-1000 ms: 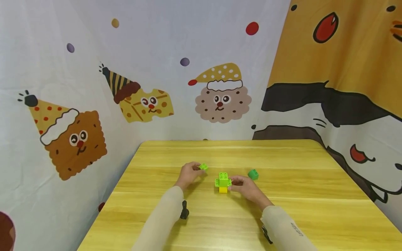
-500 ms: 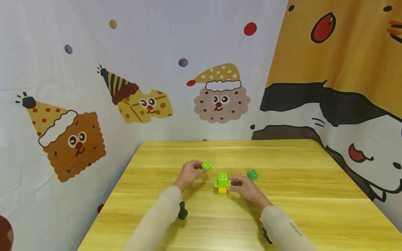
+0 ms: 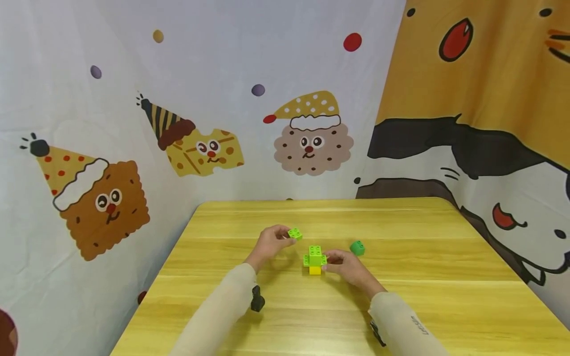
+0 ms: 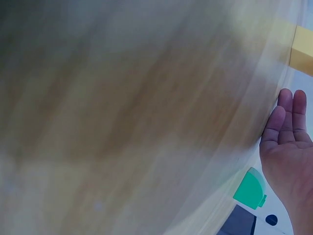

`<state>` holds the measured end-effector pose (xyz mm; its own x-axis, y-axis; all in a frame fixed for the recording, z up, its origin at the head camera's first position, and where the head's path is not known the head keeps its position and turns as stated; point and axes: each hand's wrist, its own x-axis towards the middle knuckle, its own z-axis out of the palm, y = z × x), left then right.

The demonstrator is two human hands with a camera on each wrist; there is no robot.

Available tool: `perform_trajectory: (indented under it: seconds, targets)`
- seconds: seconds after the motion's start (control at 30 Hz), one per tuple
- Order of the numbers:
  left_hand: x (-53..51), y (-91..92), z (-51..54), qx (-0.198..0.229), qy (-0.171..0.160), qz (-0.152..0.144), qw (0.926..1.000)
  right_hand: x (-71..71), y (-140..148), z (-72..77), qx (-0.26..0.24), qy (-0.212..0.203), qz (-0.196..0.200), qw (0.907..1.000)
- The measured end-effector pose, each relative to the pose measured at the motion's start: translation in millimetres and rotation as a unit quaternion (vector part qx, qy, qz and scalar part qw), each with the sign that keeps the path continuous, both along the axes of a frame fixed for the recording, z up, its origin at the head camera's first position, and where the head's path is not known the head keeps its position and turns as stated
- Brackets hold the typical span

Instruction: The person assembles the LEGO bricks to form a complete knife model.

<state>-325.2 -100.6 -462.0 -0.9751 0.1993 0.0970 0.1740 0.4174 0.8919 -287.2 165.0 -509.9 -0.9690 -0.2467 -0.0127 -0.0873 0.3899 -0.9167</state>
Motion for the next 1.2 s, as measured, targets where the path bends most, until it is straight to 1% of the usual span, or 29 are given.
perform_trajectory:
  seconds: [0.2, 0.4, 0.7, 0.97, 1.2]
  targets:
    - [2.3, 2.1, 3.2, -0.006, 0.010, -0.015, 0.9998, 0.5, -1, 1.3, 0.000, -0.002, -0.001, 1.0000]
    - [7.1, 6.2, 6.5, -0.009, 0.019, -0.031, 0.9993, 0.6, -1, 1.3, -0.002, -0.003, -0.001, 1.0000]
    - [12.6, 12.6, 6.9, 0.001, 0.029, -0.057, 0.9979, 0.8, 1, 0.1, -0.002, -0.001, 0.003, 1.0000]
    - [16.0, 18.5, 7.8, 0.014, 0.015, -0.071, 0.9972, 0.7, 1, 0.2, -0.005, 0.000, 0.008, 1.0000]
    - [17.4, 20.5, 8.6, 0.004, 0.005, -0.081, 0.9967, 0.7, 0, 0.1, -0.001, 0.002, 0.005, 1.0000]
